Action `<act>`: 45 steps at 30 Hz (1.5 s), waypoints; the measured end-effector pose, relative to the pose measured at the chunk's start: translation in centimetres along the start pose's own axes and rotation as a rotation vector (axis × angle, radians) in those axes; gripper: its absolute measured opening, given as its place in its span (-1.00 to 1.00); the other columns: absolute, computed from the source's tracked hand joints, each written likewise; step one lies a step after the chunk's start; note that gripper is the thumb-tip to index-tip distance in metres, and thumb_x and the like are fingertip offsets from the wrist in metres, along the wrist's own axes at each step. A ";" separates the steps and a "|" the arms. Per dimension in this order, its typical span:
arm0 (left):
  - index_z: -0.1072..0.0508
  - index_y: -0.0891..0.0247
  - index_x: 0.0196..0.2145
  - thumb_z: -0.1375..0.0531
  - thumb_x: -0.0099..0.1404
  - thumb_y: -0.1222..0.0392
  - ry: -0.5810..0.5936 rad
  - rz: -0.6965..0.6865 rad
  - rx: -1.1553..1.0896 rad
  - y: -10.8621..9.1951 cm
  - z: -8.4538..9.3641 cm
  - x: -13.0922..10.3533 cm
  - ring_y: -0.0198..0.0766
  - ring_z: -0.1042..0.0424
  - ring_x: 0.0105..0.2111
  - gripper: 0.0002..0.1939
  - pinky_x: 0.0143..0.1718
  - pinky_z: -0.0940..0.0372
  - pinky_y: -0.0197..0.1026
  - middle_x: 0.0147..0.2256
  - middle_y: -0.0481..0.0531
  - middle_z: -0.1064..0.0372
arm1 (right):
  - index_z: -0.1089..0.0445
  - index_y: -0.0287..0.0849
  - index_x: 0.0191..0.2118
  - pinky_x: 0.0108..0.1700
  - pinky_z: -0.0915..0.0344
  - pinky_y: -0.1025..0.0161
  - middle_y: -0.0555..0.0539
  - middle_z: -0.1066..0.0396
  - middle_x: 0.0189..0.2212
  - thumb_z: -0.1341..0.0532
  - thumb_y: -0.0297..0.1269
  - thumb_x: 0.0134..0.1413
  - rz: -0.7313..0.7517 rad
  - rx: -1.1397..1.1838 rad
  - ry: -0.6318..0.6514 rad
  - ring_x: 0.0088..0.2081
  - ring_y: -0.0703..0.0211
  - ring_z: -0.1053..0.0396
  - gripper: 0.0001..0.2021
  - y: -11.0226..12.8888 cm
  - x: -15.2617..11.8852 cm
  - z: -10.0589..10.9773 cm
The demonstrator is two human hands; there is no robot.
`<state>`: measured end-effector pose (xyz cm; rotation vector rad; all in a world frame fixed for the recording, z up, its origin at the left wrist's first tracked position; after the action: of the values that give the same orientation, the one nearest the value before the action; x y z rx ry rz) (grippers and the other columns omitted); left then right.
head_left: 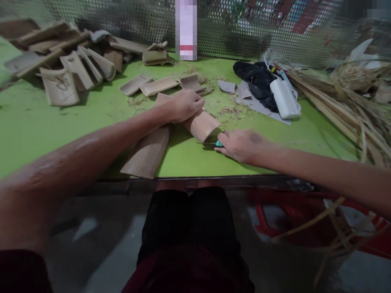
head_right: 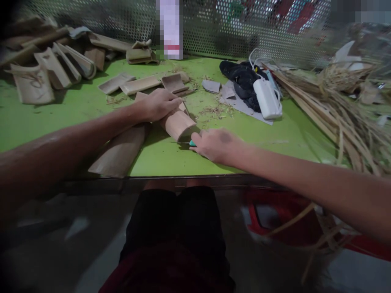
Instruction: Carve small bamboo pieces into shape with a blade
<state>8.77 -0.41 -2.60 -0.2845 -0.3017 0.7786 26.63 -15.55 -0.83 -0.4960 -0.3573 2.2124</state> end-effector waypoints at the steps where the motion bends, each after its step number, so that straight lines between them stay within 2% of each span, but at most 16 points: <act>1: -0.50 0.33 -0.40 0.07 0.41 0.09 -0.003 0.000 0.006 -0.1 0.0 0.0 -0.14 -0.42 -0.30 -0.56 -0.20 -0.26 -0.16 -0.41 0.18 -0.45 | -0.31 -0.32 -0.10 -0.45 0.18 0.17 -0.26 -0.50 -0.32 0.13 -0.16 0.51 -0.001 0.006 0.002 -0.37 0.03 -0.45 -0.62 0.0 0.1 -0.1; 4: -0.49 0.36 -0.41 0.09 0.41 0.10 0.003 0.025 0.041 -0.3 0.0 -0.1 -0.11 -0.43 -0.28 -0.54 -0.16 -0.27 -0.12 -0.34 0.26 -0.48 | -0.31 -0.33 -0.09 -0.46 0.17 0.18 -0.24 -0.49 -0.37 0.11 -0.15 0.51 -0.001 -0.001 0.008 -0.42 0.05 -0.41 -0.62 0.1 0.4 -0.4; 8: -0.53 0.40 -0.35 0.09 0.41 0.13 0.020 0.054 0.079 -0.5 0.0 -0.3 -0.02 -0.46 -0.19 -0.54 -0.07 -0.28 -0.04 -0.25 0.32 -0.50 | -0.30 -0.30 -0.11 -0.46 0.17 0.19 -0.23 -0.49 -0.38 0.14 -0.19 0.51 0.064 -0.043 -0.051 -0.43 0.05 -0.42 -0.64 0.3 0.8 -0.5; 12: -0.51 0.39 -0.38 0.10 0.42 0.13 0.015 0.035 0.047 -0.6 0.2 -0.5 -0.05 -0.45 -0.22 -0.54 -0.08 -0.28 -0.05 -0.29 0.29 -0.49 | -0.30 -0.28 -0.10 -0.47 0.21 0.19 -0.23 -0.50 -0.36 0.21 -0.11 0.52 0.061 -0.046 -0.054 -0.46 0.07 -0.39 -0.56 0.2 0.9 -0.5; 15: -0.48 0.35 -0.43 0.08 0.41 0.11 0.014 0.047 0.013 -0.6 0.2 -0.5 -0.07 -0.43 -0.27 -0.56 -0.12 -0.28 -0.06 -0.35 0.25 -0.47 | -0.31 -0.27 -0.12 -0.46 0.21 0.19 -0.23 -0.51 -0.36 0.18 -0.07 0.51 0.028 -0.030 -0.039 -0.45 0.08 -0.37 -0.55 0.0 0.7 -0.6; 20: -0.48 0.34 -0.44 0.05 0.41 0.10 -0.014 0.054 -0.038 -0.5 0.0 -0.3 -0.05 -0.45 -0.26 -0.57 -0.12 -0.28 -0.06 -0.39 0.20 -0.44 | -0.33 -0.25 -0.15 -0.45 0.23 0.19 -0.20 -0.49 -0.36 0.07 -0.11 0.49 0.007 -0.061 -0.045 -0.41 0.05 -0.38 -0.65 -0.2 0.3 -0.8; 26: -0.49 0.36 -0.41 0.04 0.41 0.10 -0.014 0.049 -0.037 -0.5 0.0 -0.2 -0.06 -0.44 -0.21 -0.59 -0.14 -0.23 -0.10 -0.36 0.20 -0.46 | -0.33 -0.26 -0.17 -0.42 0.16 0.18 -0.24 -0.48 -0.35 0.11 -0.15 0.50 0.026 -0.055 -0.071 -0.35 0.03 -0.35 -0.63 -0.1 0.1 -0.7; 32: -0.54 0.36 -0.31 0.06 0.42 0.07 0.001 0.066 -0.024 -1.1 0.6 -0.9 -0.14 -0.34 -0.30 -0.56 -0.24 -0.14 -0.10 -0.26 0.24 -0.53 | -0.34 -0.28 -0.15 -0.40 0.13 0.16 -0.28 -0.47 -0.32 0.11 -0.13 0.50 0.011 -0.050 -0.058 -0.36 0.02 -0.33 -0.61 -0.3 -0.1 -0.7; 37: -0.56 0.34 -0.29 0.06 0.43 0.05 -0.026 0.055 -0.021 -1.2 0.7 -1.0 -0.19 -0.21 -0.38 -0.54 -0.27 -0.06 -0.08 -0.30 0.19 -0.53 | -0.36 -0.28 -0.11 -0.39 0.15 0.15 -0.28 -0.48 -0.29 0.15 -0.15 0.49 -0.015 -0.025 -0.041 -0.32 -0.01 -0.34 -0.59 -0.2 -0.2 -0.7; 41: -0.57 0.45 -0.26 0.06 0.42 0.12 0.008 0.030 0.037 -1.2 0.8 -1.0 -0.19 -0.20 -0.40 -0.54 -0.32 -0.02 -0.07 -0.25 0.31 -0.54 | -0.37 -0.27 -0.06 -0.39 0.11 0.14 -0.29 -0.49 -0.26 0.19 -0.15 0.48 -0.047 -0.022 0.041 -0.32 -0.02 -0.34 -0.55 0.0 0.1 -0.1; 45: -0.56 0.59 -0.17 0.10 0.42 0.17 0.033 -0.023 0.102 -1.4 1.0 -0.9 -0.11 -0.31 -0.32 -0.49 -0.32 0.00 -0.06 -0.15 0.50 -0.53 | -0.35 -0.28 -0.01 -0.40 0.07 0.15 -0.31 -0.51 -0.25 0.24 -0.10 0.50 -0.054 -0.042 0.111 -0.34 0.00 -0.35 -0.50 0.1 0.5 0.4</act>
<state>8.66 -1.84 -1.30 -0.1971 -0.2334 0.7637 26.03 -15.28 -0.64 -0.6226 -0.3550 2.1190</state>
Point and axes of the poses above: each hand's wrist, its own x-axis towards the middle knuckle, its own z-axis out of the back of the hand, y = z × x, the point moved 1 cm from there along x, towards the middle knuckle
